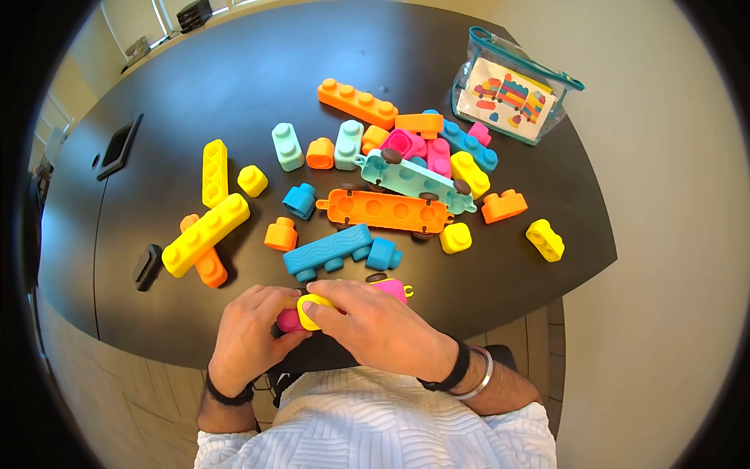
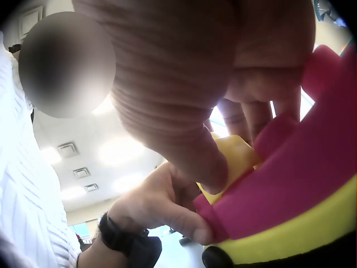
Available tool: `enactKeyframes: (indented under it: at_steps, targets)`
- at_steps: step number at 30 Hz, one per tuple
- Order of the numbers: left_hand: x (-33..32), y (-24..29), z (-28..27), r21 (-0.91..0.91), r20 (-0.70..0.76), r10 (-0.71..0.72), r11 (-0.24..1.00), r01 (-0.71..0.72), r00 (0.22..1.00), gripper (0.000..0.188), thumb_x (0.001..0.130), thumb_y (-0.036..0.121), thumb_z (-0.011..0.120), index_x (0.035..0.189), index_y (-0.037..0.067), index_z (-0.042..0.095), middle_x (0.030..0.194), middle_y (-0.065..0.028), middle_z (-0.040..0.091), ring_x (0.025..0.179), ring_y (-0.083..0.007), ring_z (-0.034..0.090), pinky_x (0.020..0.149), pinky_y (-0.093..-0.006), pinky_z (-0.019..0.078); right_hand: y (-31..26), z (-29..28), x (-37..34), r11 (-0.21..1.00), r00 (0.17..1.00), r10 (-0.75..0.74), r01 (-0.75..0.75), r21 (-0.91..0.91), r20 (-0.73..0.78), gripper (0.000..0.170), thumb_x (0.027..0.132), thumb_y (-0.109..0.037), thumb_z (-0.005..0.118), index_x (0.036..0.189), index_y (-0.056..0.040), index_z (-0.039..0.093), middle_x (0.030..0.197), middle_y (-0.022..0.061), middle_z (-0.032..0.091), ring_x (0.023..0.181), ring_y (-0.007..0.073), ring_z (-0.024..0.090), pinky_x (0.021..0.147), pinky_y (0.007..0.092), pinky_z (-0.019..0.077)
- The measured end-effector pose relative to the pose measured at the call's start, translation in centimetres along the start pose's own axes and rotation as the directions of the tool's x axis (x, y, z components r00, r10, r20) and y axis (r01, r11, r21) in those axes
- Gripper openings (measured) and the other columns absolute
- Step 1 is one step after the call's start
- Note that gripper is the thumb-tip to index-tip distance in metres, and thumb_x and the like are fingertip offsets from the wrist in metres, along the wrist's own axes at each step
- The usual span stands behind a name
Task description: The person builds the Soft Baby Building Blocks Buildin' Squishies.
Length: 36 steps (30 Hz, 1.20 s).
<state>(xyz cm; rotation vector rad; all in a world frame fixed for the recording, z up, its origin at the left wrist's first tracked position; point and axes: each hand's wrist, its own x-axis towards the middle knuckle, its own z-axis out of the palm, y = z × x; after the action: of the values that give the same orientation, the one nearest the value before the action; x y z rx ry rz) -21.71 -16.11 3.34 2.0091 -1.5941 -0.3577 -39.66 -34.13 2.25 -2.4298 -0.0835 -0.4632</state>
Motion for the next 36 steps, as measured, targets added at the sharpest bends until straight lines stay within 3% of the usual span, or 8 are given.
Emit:
enactKeyframes:
  at_steps: [4,9,13,18,24,27,33,36]
  targets:
    - [0.0,0.0,-0.1,0.007,0.010,-0.009,1.000,0.009,1.000,0.047,0.076,0.013,0.098,0.116,0.010,0.073,0.115,-0.0071,0.078,0.103,-0.0346,0.073,0.086,-0.0470,0.0603,0.1,0.3,-0.4,1.000,1.000,0.011,-0.011,-0.017,-0.008,0.031,0.107,-0.009,0.070,0.138,-0.0056,0.066,0.147,0.0260,0.068,0.129,0.0434,0.072,0.107,0.0520,0.0620]
    - [-0.1,0.0,0.0,0.011,0.006,-0.006,1.000,0.006,1.000,0.048,0.076,0.013,0.098,0.117,0.010,0.073,0.113,-0.0072,0.077,0.102,-0.0348,0.072,0.085,-0.0477,0.0599,-0.7,-1.7,-0.4,0.990,0.999,0.005,0.002,-0.143,0.049,0.046,0.097,-0.023,0.087,0.139,-0.0124,0.073,0.153,0.0177,0.069,0.137,0.0400,0.070,0.111,0.0508,0.0596]
    - [-0.1,0.2,-0.2,0.013,0.006,-0.014,1.000,0.014,1.000,0.048,0.076,0.014,0.098,0.117,0.010,0.072,0.112,-0.0071,0.077,0.102,-0.0349,0.072,0.085,-0.0477,0.0598,0.0,-4.3,-0.7,0.984,0.998,0.002,0.008,-0.178,0.059,0.050,0.096,-0.027,0.086,0.142,-0.0120,0.071,0.147,0.0144,0.071,0.138,0.0388,0.066,0.114,0.0507,0.0562]
    - [-0.1,-0.2,-0.5,-0.005,0.010,-0.018,1.000,0.018,1.000,0.051,0.073,0.018,0.102,0.115,0.007,0.073,0.120,-0.0090,0.082,0.106,-0.0376,0.075,0.090,-0.0474,0.0620,1.3,-7.3,-1.7,0.956,0.992,0.078,-0.102,-0.273,-0.099,0.042,0.093,-0.022,0.088,0.130,-0.0063,0.077,0.131,0.0131,0.074,0.127,0.0357,0.070,0.108,0.0501,0.0583]
    - [0.2,-1.6,-2.5,-0.083,0.038,0.076,0.994,-0.072,0.996,0.065,0.077,0.029,0.103,0.131,0.006,0.075,0.127,-0.0141,0.082,0.112,-0.0374,0.077,0.091,-0.0437,0.0632,2.0,-9.4,-3.1,0.944,0.965,0.085,-0.158,-0.291,-0.248,0.028,0.090,-0.016,0.093,0.113,-0.0051,0.081,0.121,0.0107,0.080,0.112,0.0338,0.076,0.096,0.0458,0.0628]
    - [1.1,-2.3,-4.4,-0.100,-0.056,0.100,0.989,-0.105,0.993,0.067,0.079,0.028,0.103,0.135,0.005,0.075,0.130,-0.0143,0.081,0.110,-0.0346,0.078,0.090,-0.0412,0.0633,1.7,-10.6,-3.9,0.945,0.945,0.078,-0.171,-0.278,-0.317,0.026,0.088,-0.015,0.094,0.108,-0.0045,0.081,0.116,0.0097,0.080,0.108,0.0322,0.078,0.092,0.0434,0.0635]
    - [8.8,-2.3,-7.9,0.074,-0.137,0.247,0.968,-0.239,0.959,0.036,0.095,0.007,0.088,0.128,0.003,0.076,0.121,-0.0120,0.083,0.100,-0.0323,0.077,0.086,-0.0377,0.0622,1.7,-11.6,-5.6,0.954,0.860,-0.032,-0.125,-0.271,-0.509,0.020,0.087,-0.010,0.093,0.101,-0.0053,0.080,0.098,0.0068,0.081,0.091,0.0296,0.078,0.082,0.0405,0.0629]
    - [14.2,-4.4,-7.3,0.170,-0.045,0.216,0.964,-0.206,0.975,0.032,0.098,0.005,0.082,0.129,0.003,0.076,0.122,-0.0126,0.081,0.101,-0.0327,0.077,0.088,-0.0400,0.0638,1.9,-11.7,-6.9,0.956,0.842,-0.055,-0.111,-0.273,-0.536,0.020,0.087,-0.009,0.093,0.100,-0.0061,0.079,0.099,0.0067,0.081,0.088,0.0281,0.077,0.079,0.0390,0.0616]
